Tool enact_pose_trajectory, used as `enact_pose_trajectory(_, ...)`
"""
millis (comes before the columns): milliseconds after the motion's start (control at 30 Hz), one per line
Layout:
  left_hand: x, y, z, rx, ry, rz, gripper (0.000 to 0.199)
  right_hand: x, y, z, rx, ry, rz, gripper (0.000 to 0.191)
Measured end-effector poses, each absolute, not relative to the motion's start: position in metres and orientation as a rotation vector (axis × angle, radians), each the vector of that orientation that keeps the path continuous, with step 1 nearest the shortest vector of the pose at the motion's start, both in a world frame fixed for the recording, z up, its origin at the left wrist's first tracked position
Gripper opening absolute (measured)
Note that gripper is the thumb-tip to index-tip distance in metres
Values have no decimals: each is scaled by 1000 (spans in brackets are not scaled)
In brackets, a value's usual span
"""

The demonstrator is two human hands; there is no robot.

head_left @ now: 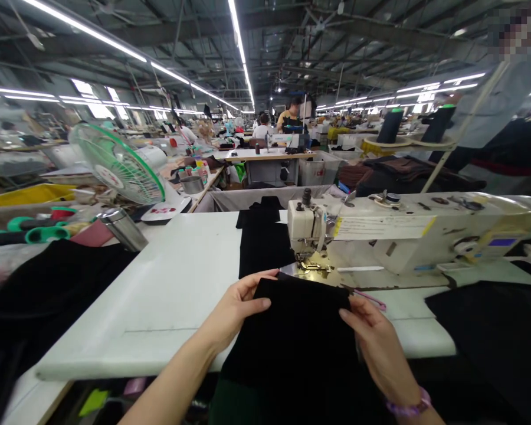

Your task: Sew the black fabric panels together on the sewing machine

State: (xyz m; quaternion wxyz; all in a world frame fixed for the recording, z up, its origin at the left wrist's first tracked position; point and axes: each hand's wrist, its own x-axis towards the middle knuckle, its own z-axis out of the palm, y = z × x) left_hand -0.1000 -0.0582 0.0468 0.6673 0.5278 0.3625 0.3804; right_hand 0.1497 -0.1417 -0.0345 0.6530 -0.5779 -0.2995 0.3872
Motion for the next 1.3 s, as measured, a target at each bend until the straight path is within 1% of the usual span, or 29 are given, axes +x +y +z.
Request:
enact_pose_trajectory(133, -104, -65, 52, 1114, 838, 943, 20, 148, -143, -29, -1267, -569, 917, 43)
enact_pose_trajectory(333, -112, -68, 57, 1247, 899, 1028, 25, 145, -146, -14, -1312, -418, 868, 45)
enact_pose_trajectory(400, -111, -69, 60, 1296, 994, 1113, 21, 143, -146, -10, -1320, -394, 858, 44)
enact_pose_trajectory(500, -108, -71, 62, 1178, 1121, 1237, 16, 140, -145, -5, -1283, -380, 857, 42)
enact_pose_trajectory(600, -105, -73, 60, 1008, 1130, 1294, 20, 137, -144, -1, -1224, -352, 886, 41)
enact_pose_trajectory(733, -105, -75, 60, 924, 1100, 1311, 25, 137, -145, 5, -1201, -377, 918, 39)
enact_pose_trajectory(1100, -108, -80, 64, 998, 1134, 1334, 19, 136, -147, 13, -1218, -447, 914, 38)
enact_pose_trajectory(1300, -108, -75, 62, 1014, 1134, 1365, 21, 136, -146, 11, -1205, -466, 886, 40)
